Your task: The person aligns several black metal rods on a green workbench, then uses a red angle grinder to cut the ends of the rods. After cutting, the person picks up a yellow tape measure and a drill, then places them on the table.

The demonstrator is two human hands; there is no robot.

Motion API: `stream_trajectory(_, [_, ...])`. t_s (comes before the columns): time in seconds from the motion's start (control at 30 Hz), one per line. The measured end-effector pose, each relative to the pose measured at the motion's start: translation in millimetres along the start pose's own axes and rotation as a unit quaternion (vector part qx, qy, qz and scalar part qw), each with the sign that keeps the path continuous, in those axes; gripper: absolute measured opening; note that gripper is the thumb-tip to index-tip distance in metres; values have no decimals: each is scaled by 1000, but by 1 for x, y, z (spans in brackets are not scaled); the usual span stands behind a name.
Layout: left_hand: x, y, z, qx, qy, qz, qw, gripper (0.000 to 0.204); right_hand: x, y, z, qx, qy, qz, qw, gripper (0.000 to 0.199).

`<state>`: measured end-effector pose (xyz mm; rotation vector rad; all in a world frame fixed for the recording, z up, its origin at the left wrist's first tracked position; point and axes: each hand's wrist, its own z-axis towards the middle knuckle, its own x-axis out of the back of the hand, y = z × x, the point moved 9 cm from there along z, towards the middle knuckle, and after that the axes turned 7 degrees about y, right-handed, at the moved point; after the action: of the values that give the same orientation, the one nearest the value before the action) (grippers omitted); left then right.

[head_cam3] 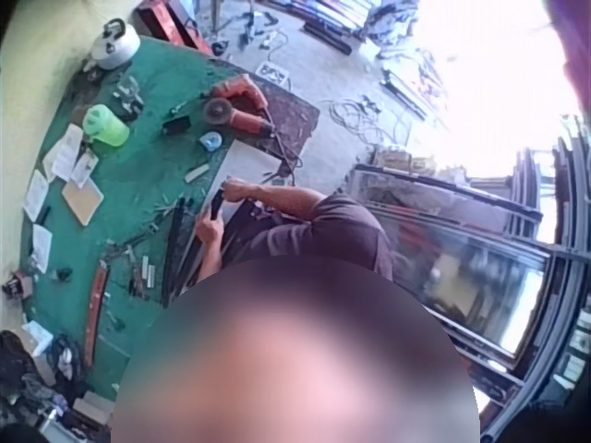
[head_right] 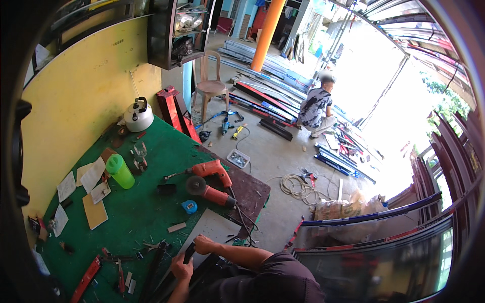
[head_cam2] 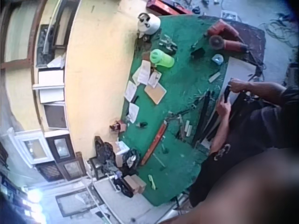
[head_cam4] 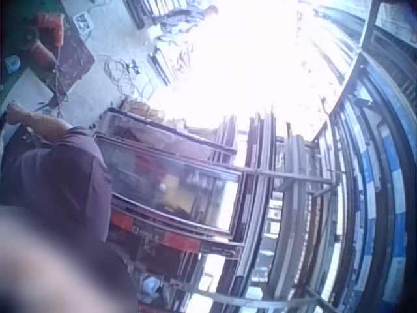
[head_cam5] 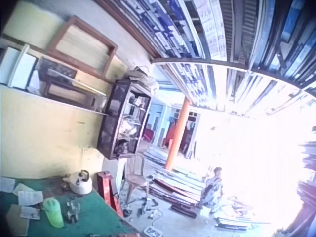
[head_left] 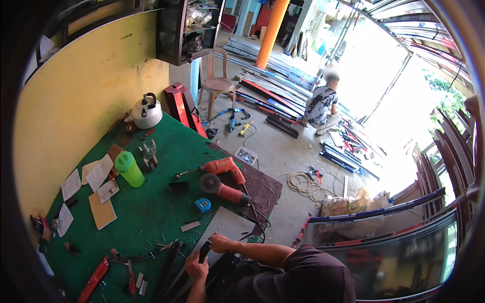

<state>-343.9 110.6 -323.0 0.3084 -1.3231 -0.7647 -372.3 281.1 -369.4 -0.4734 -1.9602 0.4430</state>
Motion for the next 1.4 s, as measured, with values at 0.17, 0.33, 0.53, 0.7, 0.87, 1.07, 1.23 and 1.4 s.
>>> stream_trajectory(0.17, [5,3,2,-10,-1,-4,1000,44,-7,6,-7,-69,107,103,987,31])
stream_trajectory(0.33, [5,5,3,-8,0,0,1000,44,11,3,-10,-100,124,79,984,24])
stream_trajectory(0.53, [4,4,3,-3,-14,7,1000,43,22,0,-26,-153,96,86,980,23])
stream_trajectory(0.7, [8,5,0,-43,46,-3,998,39,23,-22,-36,-81,82,34,993,21])
stream_trajectory(0.87, [-9,-9,-3,-43,23,19,999,40,10,-62,-31,-4,78,-11,997,21])
stream_trajectory(1.07, [-4,-5,-2,-43,24,14,999,34,36,-46,-38,-57,63,-2,996,18])
stream_trajectory(1.23, [4,3,-1,-45,50,15,998,33,44,-41,-44,-52,19,-11,998,23])
stream_trajectory(1.4, [-6,-6,0,-26,15,22,999,36,31,-71,-34,-79,42,25,996,30])
